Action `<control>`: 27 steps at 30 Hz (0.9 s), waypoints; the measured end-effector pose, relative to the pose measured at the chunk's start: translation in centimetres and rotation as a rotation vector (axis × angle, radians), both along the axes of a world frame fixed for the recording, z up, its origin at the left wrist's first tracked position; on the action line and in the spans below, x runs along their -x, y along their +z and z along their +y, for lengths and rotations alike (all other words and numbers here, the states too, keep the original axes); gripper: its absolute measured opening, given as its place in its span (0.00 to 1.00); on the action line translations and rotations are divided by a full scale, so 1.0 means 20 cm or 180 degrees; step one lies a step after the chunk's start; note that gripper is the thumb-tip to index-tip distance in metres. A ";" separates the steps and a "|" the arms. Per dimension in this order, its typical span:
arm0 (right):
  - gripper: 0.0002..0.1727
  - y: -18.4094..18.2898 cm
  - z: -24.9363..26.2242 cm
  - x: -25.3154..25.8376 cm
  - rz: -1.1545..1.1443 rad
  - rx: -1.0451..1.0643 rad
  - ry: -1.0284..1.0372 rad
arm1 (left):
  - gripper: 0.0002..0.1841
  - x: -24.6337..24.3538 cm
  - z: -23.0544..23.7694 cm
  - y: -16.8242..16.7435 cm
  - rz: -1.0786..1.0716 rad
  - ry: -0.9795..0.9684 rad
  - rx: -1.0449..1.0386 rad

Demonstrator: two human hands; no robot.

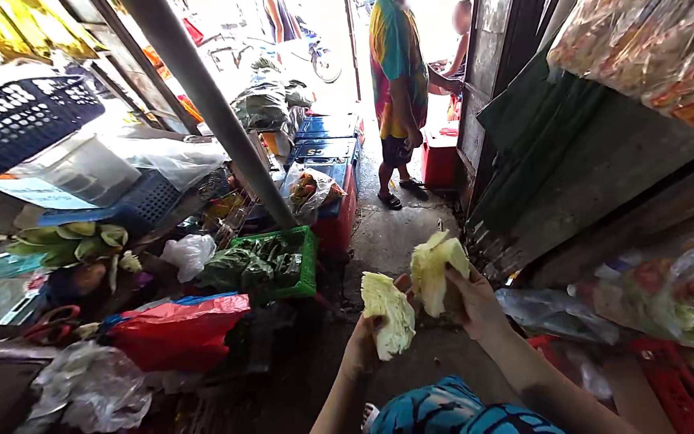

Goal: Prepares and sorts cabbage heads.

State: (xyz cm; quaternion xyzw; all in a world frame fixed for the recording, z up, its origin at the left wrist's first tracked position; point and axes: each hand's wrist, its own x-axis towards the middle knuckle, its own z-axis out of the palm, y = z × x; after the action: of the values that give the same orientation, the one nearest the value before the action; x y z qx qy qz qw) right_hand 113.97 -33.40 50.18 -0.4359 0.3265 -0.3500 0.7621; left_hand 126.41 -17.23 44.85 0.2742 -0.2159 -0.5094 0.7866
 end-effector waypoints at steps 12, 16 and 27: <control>0.59 0.07 0.00 0.11 0.0813 0.1264 0.1693 | 0.20 -0.01 0.08 -0.16 -0.0103 -0.0732 0.0903; 0.55 0.02 0.01 0.13 0.0685 0.0656 0.1707 | 0.21 0.02 0.05 -0.19 -0.0060 -0.1052 0.1174; 0.12 -0.11 0.06 0.13 0.0738 0.1377 0.0154 | 0.26 0.07 -0.04 -0.28 0.0690 -0.1498 0.1597</control>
State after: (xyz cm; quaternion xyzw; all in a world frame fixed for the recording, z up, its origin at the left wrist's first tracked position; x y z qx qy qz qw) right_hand 111.30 -32.16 48.01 -0.6339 0.3187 -0.3411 0.6167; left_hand 124.93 -17.94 39.27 -0.0403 -0.3067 -0.6339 0.7089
